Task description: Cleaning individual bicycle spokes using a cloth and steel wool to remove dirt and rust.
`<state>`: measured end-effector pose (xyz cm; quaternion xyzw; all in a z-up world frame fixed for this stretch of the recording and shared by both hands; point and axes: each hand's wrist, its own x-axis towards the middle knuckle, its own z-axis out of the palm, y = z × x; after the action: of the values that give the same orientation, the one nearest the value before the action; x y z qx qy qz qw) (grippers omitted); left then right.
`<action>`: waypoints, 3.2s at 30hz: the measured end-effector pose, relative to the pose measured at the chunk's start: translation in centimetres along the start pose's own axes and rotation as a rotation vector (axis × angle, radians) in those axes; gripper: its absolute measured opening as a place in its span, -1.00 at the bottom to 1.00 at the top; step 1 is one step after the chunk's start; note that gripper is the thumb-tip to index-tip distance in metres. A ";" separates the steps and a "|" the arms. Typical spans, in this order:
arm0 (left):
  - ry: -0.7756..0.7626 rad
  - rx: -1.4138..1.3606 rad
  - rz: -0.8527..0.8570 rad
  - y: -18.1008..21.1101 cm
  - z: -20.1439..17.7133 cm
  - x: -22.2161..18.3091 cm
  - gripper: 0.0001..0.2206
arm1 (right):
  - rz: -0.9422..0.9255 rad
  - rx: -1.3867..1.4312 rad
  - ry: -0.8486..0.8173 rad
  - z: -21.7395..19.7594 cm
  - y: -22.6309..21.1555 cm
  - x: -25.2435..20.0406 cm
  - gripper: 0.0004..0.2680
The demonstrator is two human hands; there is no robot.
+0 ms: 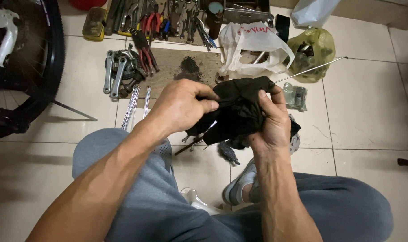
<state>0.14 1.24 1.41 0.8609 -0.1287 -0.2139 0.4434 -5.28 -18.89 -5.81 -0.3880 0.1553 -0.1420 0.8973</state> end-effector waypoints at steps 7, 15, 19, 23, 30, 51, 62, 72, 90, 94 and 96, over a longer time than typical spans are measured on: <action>0.238 -0.158 0.232 -0.4 0.7 -0.4 -0.87 | -0.042 -0.048 0.049 -1.2 0.3 0.6 -0.91; 0.532 0.003 0.568 -2.5 1.4 0.8 -0.92 | -0.079 -0.084 0.013 -0.7 0.2 0.4 -0.90; 0.516 -0.043 0.578 -2.2 1.7 0.9 -0.93 | -0.097 -0.104 0.019 -0.3 0.2 0.2 -0.89; 0.508 -0.039 0.600 -2.4 1.6 0.9 -0.95 | -0.088 -0.100 0.033 0.4 0.2 -0.4 -0.90; -0.006 -0.023 0.530 0.1 0.3 -1.2 -0.91 | -0.168 -0.083 0.070 1.4 1.0 -1.3 -0.88; 0.072 0.019 0.205 -1.3 1.9 0.8 -0.85 | -0.085 0.026 -0.009 -1.3 0.9 0.1 -0.87; -0.006 -0.100 0.113 0.2 0.7 -0.2 -0.88 | -0.030 -0.067 0.083 -0.9 0.2 0.3 -0.87; -0.167 -0.229 -0.088 -0.4 -1.9 -1.5 -0.89 | -0.067 0.204 0.117 -3.3 -6.2 3.9 -0.93; 0.102 -0.114 0.141 0.6 1.0 0.2 -0.73 | -0.140 -0.408 -0.023 1.1 4.1 -2.1 -0.84; 0.119 -0.120 0.202 -2.7 3.9 2.8 -0.77 | -0.186 -0.621 -0.151 0.8 5.2 -2.7 -0.85; 0.151 -0.132 0.168 -2.0 3.7 2.1 -0.80 | -0.183 -0.646 -0.151 0.7 5.1 -2.8 -0.85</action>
<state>0.28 -1.09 -2.67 0.8296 -0.1525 -0.1186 0.5239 -6.93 -14.04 -8.63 -0.6738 0.0897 -0.1364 0.7207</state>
